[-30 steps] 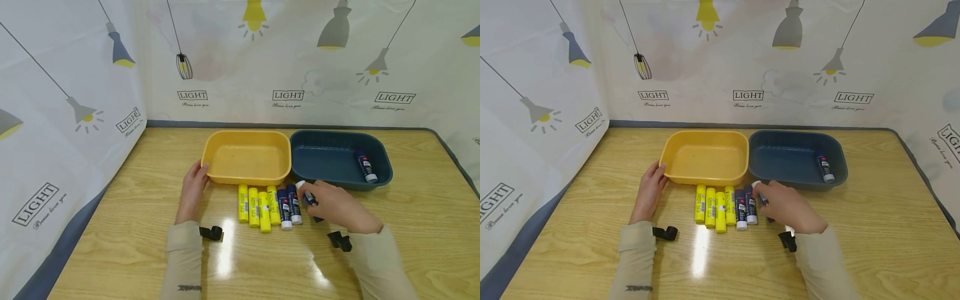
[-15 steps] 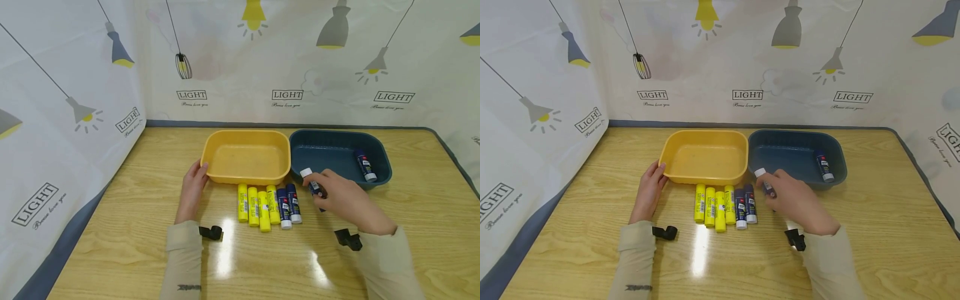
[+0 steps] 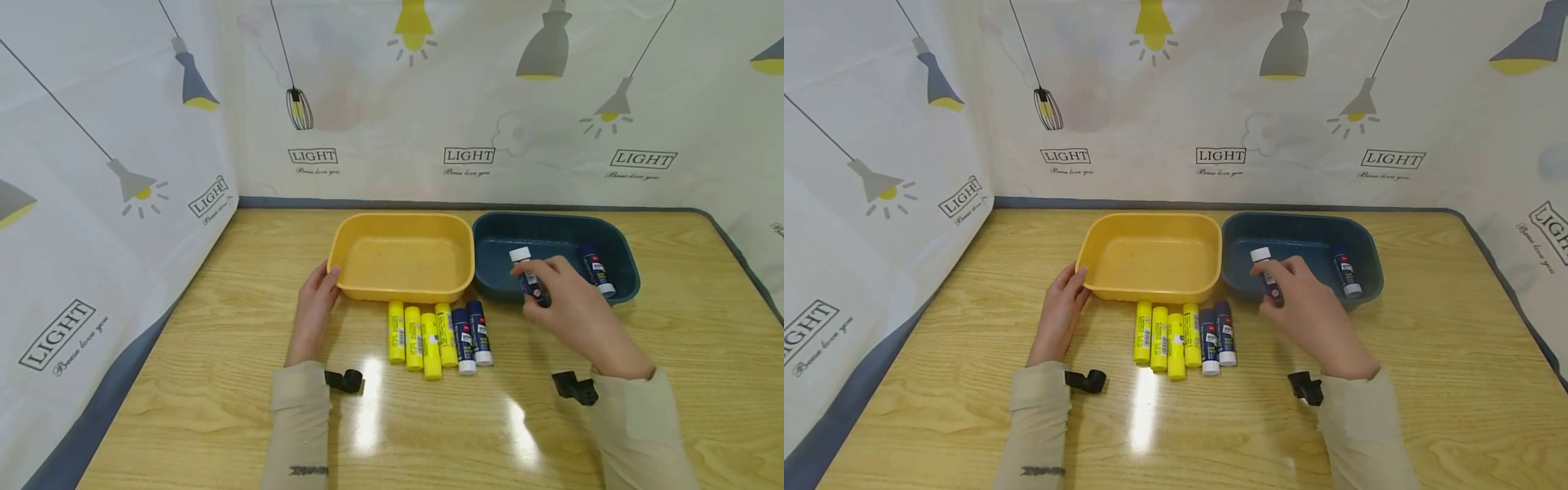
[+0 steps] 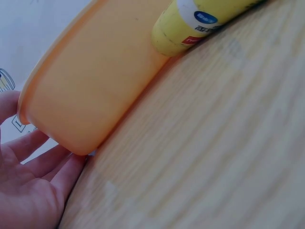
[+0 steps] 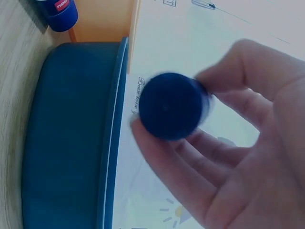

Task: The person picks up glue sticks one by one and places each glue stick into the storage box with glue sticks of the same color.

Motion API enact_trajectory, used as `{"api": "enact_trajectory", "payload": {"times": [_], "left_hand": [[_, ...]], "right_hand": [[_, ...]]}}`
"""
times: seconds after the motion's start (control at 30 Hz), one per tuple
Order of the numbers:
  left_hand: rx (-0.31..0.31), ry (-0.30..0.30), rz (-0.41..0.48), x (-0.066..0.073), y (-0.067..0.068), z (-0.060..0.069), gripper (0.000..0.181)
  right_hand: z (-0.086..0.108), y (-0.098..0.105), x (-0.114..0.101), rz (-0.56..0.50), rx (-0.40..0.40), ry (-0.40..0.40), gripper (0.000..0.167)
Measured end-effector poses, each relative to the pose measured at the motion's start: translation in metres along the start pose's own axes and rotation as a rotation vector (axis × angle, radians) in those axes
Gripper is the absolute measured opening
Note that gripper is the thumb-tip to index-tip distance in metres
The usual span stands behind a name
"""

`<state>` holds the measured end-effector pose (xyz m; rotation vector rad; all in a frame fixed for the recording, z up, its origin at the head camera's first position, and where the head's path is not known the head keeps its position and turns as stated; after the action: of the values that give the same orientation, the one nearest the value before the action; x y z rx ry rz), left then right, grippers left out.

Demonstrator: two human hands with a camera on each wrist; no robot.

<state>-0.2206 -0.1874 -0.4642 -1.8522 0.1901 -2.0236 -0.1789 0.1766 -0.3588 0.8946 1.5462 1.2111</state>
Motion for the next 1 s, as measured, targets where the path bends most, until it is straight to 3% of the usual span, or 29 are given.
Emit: {"api": "enact_trajectory", "payload": {"times": [0.33, 0.6, 1.0], "left_hand": [[-0.007, -0.013, -0.019, 0.003, 0.000, -0.002, 0.051], [0.001, -0.015, -0.029, 0.001, 0.000, -0.005, 0.051], [0.033, -0.007, -0.015, -0.002, 0.003, -0.003, 0.049]], "right_hand": [[0.000, 0.009, 0.014, 0.044, 0.193, -0.030, 0.044], [-0.001, 0.011, 0.027, 0.011, 0.231, -0.021, 0.045], [-0.014, 0.016, 0.053, -0.043, 0.201, -0.087, 0.046]]}}
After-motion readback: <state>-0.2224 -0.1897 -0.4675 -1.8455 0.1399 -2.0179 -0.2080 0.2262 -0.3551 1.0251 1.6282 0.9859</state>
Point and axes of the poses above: each hand's wrist, its own z-axis away from the middle knuckle, its own y-axis out of the back of the hand, x = y × z, the point moved 3 cm from there along -z, towards the middle knuckle, and after that the axes turned 12 degrees about z, right-handed, at the moved point
